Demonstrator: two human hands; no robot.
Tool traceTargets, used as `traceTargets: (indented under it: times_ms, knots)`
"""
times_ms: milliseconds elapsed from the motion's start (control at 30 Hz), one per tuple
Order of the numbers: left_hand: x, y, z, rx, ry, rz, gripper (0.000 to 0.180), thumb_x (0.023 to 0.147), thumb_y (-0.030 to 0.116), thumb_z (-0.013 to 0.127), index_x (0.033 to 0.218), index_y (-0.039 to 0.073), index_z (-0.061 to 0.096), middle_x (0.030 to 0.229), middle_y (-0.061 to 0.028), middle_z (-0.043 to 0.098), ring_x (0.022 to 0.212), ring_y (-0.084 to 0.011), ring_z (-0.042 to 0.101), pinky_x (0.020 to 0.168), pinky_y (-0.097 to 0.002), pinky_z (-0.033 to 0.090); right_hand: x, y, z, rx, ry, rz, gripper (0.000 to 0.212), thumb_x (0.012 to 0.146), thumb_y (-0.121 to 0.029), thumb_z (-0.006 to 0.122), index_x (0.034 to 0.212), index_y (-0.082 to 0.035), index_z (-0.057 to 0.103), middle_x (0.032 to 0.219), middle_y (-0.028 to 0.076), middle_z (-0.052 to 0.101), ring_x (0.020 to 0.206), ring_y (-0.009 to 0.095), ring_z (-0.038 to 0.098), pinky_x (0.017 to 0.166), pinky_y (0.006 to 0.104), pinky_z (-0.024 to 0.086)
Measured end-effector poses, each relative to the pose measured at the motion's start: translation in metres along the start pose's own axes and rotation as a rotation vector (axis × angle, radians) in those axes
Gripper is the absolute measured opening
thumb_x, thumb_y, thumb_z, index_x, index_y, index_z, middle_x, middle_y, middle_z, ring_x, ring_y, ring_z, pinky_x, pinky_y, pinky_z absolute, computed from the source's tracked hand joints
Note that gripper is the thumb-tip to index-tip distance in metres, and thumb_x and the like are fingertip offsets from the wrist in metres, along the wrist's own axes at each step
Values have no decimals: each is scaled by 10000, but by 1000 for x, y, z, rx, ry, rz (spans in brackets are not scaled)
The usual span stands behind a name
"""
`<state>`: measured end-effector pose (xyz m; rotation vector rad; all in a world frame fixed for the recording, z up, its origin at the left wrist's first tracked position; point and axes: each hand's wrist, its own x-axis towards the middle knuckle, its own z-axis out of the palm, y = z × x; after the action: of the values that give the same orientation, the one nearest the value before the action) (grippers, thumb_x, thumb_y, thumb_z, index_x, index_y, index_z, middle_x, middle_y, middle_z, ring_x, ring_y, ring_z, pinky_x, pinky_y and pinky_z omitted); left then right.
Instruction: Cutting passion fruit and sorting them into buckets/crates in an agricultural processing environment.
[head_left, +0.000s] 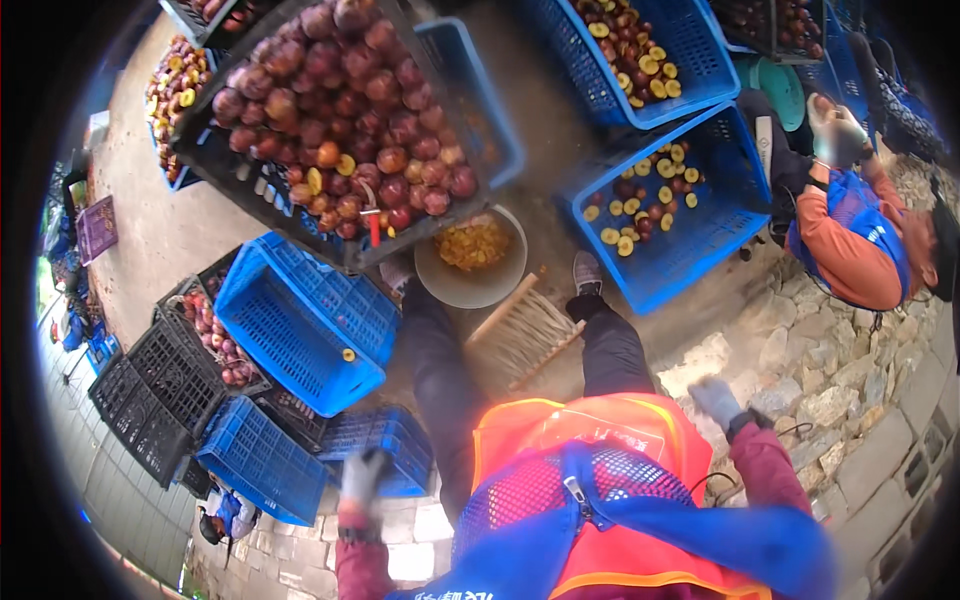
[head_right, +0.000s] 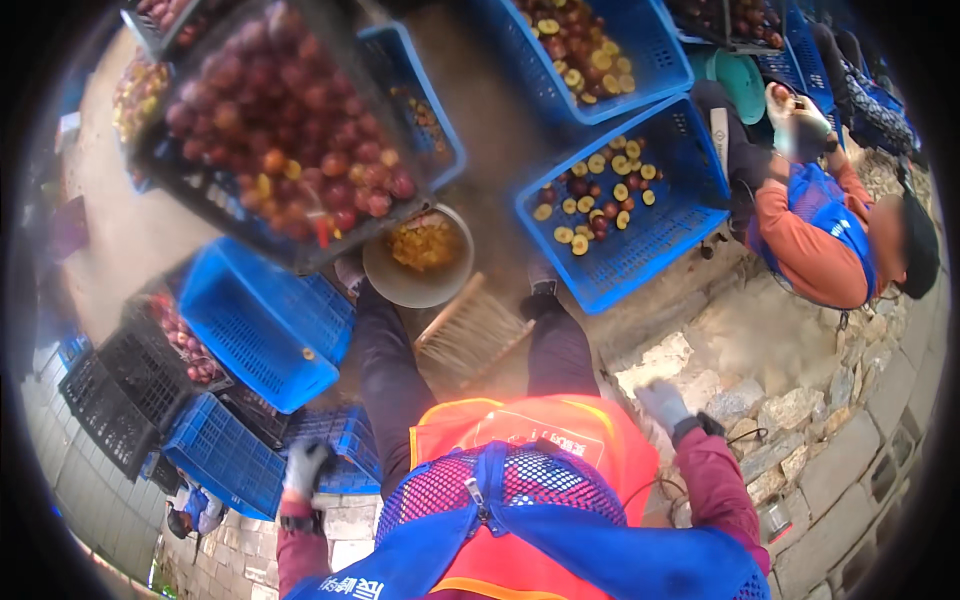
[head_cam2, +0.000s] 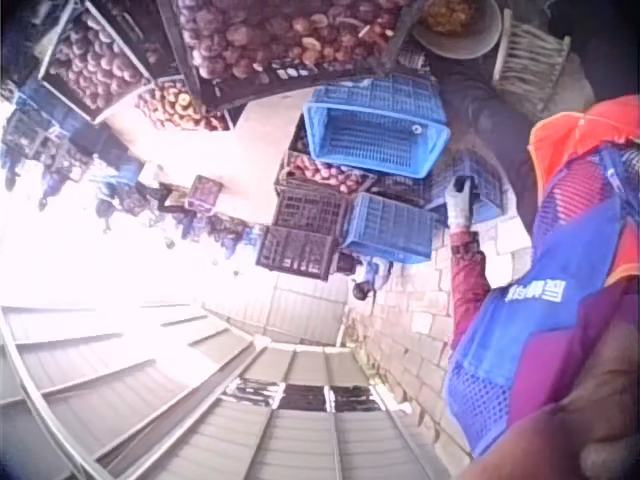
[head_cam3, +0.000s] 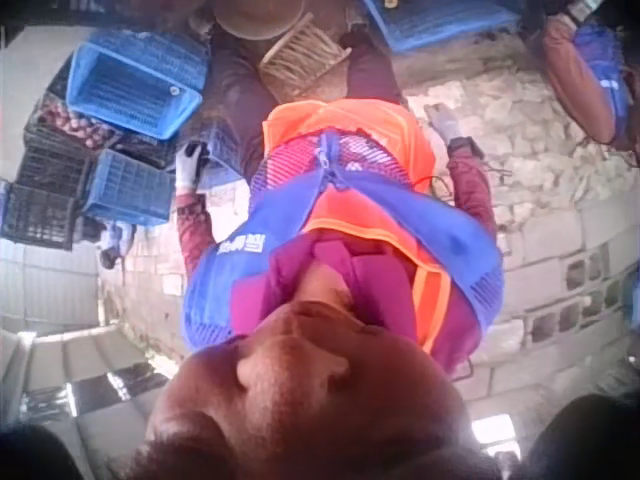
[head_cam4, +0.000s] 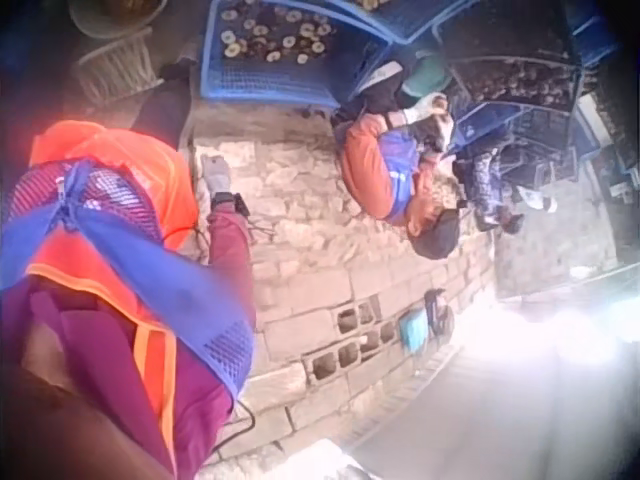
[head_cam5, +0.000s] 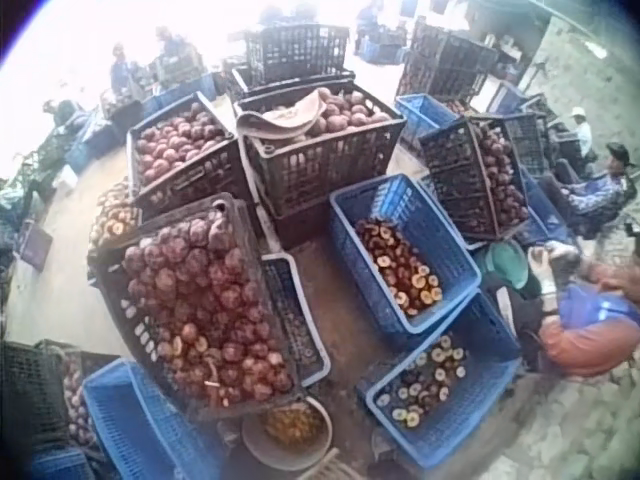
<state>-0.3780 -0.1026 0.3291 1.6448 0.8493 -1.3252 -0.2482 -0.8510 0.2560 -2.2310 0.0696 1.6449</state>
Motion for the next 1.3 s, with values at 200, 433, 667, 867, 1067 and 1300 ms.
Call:
traceTargets:
  times_ms: [200, 433, 667, 867, 1067, 1300]
  knots:
    - [349, 90, 42, 333, 96, 176, 461, 910, 356, 764, 1295, 103, 756, 1250, -180, 771, 1226, -353, 721, 1008, -483, 584, 298, -223, 28, 23, 224, -235, 662, 953, -332, 764, 1517, -63, 546, 1402, 235, 673, 1284, 400, 658, 1089, 444, 519]
    - [510, 11, 148, 636, -260, -314, 595, 879, 424, 820, 1392, 137, 723, 1313, -165, 771, 1283, -330, 717, 1038, -494, 581, 471, -286, 132, -44, 3, -69, 884, 892, -452, 799, 1609, -72, 448, 1434, 283, 650, 1279, 447, 657, 1084, 469, 524]
    - [482, -6, 121, 599, -215, -91, 520, 887, 332, 798, 1356, 125, 709, 1300, -151, 769, 1244, -344, 725, 1033, -488, 577, 448, -310, 139, -180, -145, 119, 848, 915, -558, 757, 1546, -41, 523, 1234, 269, 748, 1190, 454, 703, 1020, 490, 554]
    - [452, 3, 49, 634, -127, -12, 629, 913, 355, 773, 1476, 116, 628, 1451, -160, 698, 1312, -386, 683, 1112, -550, 523, 412, -341, 169, -382, -85, 297, 819, 986, -607, 643, 1578, -61, 496, 1277, 258, 737, 1199, 421, 713, 1006, 490, 564]
    - [412, 71, 24, 662, -220, 188, 682, 939, 456, 741, 1481, 69, 595, 1419, -224, 666, 1261, -420, 685, 1044, -540, 564, 369, -420, 146, -517, -148, 128, 591, 1013, -565, 556, 1320, -72, 668, 1154, 220, 774, 1070, 423, 748, 955, 516, 574]
    - [327, 117, 17, 554, -379, 505, 424, 960, 427, 699, 1105, 28, 699, 973, -259, 757, 912, -459, 747, 818, -578, 589, 336, -413, 109, -625, -617, -239, 474, 1048, -457, 514, 1078, -107, 834, 1029, 174, 809, 946, 392, 785, 831, 535, 606]
